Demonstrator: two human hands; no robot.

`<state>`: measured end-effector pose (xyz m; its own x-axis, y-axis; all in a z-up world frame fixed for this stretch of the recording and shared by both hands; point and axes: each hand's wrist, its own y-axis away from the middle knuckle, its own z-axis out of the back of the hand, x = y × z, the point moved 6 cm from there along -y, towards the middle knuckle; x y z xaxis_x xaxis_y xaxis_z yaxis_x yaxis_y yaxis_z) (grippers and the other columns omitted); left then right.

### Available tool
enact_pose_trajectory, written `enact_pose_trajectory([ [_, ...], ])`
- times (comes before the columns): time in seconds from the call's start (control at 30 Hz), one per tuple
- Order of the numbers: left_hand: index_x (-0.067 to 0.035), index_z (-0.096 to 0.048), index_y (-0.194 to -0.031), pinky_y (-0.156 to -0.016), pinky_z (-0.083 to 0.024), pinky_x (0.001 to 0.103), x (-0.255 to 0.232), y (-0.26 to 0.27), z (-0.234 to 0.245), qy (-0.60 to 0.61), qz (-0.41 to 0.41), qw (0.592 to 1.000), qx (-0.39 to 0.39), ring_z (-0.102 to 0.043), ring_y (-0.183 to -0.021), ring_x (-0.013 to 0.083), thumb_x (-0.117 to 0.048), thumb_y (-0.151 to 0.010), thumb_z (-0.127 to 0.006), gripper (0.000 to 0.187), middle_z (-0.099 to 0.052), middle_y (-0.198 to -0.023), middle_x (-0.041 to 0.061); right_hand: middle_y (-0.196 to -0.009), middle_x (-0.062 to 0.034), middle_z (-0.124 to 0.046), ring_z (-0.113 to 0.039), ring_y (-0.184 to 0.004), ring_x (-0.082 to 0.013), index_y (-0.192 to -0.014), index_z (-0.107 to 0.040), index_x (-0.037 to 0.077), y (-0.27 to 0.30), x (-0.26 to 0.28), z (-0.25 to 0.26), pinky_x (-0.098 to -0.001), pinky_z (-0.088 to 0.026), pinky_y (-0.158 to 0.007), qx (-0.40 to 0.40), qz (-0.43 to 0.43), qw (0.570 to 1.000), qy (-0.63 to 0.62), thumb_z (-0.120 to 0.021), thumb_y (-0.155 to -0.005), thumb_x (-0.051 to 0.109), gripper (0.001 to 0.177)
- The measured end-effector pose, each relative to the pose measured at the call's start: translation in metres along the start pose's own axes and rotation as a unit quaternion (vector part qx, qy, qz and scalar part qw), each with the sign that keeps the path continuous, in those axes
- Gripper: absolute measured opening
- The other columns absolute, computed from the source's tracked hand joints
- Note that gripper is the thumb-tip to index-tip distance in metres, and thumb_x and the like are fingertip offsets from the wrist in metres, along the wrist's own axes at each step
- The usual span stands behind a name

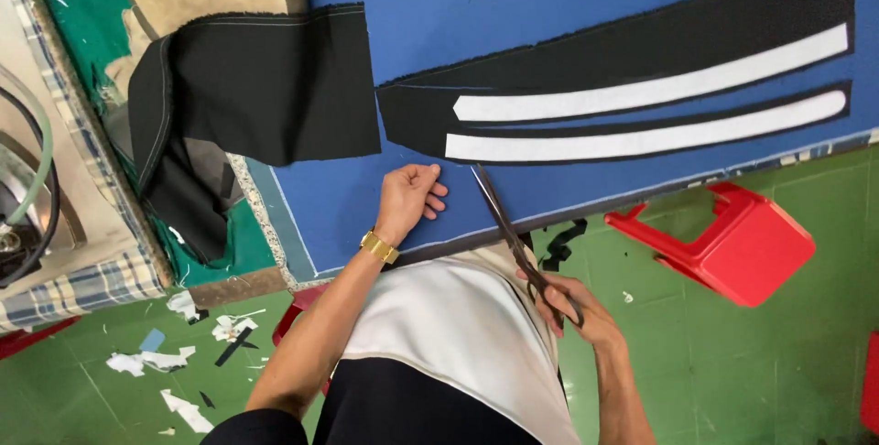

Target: The person uses shears to cut a long strip of white fabric placed on top of a black fabric piece on a blue worktable. After cutting, the person picks up the black fabric, smooths it out, and irons it with a steam iron.

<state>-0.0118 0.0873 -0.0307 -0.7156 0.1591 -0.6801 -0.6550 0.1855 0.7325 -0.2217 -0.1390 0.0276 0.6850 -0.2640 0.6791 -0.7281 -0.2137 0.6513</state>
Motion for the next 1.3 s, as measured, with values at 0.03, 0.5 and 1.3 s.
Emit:
enact_pose_trajectory([
  [0.03,0.007,-0.066,-0.097,-0.041,-0.06,0.024,0.002,0.001,0.001,-0.003,0.002,1.0,0.004,-0.072,-0.053,0.0197,-0.02,-0.101,-0.061,0.028,-0.076,-0.081,0.023,-0.05,-0.0129,-0.057,-0.058,-0.031,-0.0199,-0.12,-0.069,-0.007,0.0,0.0,-0.006,-0.0285,-0.043,-0.03,-0.004,0.0,1.0,-0.003,-0.06,-0.094,0.046,0.06],
  [0.5,0.006,-0.067,-0.091,-0.038,-0.06,0.024,-0.006,-0.008,-0.01,0.073,-0.002,0.997,-0.007,-0.072,-0.05,0.0205,-0.022,-0.098,-0.068,0.03,-0.075,-0.076,0.021,-0.053,-0.0121,-0.06,-0.055,-0.035,-0.0159,-0.145,-0.054,-0.003,-0.061,-0.039,-0.082,-0.0215,-0.041,-0.039,-0.126,0.082,0.987,-0.06,-0.062,-0.098,0.018,0.052],
  [1.3,0.004,-0.064,-0.085,-0.031,-0.056,0.024,-0.003,-0.013,-0.01,0.08,-0.011,0.997,-0.019,-0.068,-0.043,0.0209,-0.016,-0.097,-0.065,0.024,-0.071,-0.067,0.019,-0.06,-0.0088,-0.057,-0.055,-0.039,-0.0133,-0.144,-0.055,-0.002,-0.061,-0.041,-0.1,-0.0213,-0.043,-0.039,-0.153,0.109,0.98,-0.063,-0.062,-0.099,0.019,0.05],
])
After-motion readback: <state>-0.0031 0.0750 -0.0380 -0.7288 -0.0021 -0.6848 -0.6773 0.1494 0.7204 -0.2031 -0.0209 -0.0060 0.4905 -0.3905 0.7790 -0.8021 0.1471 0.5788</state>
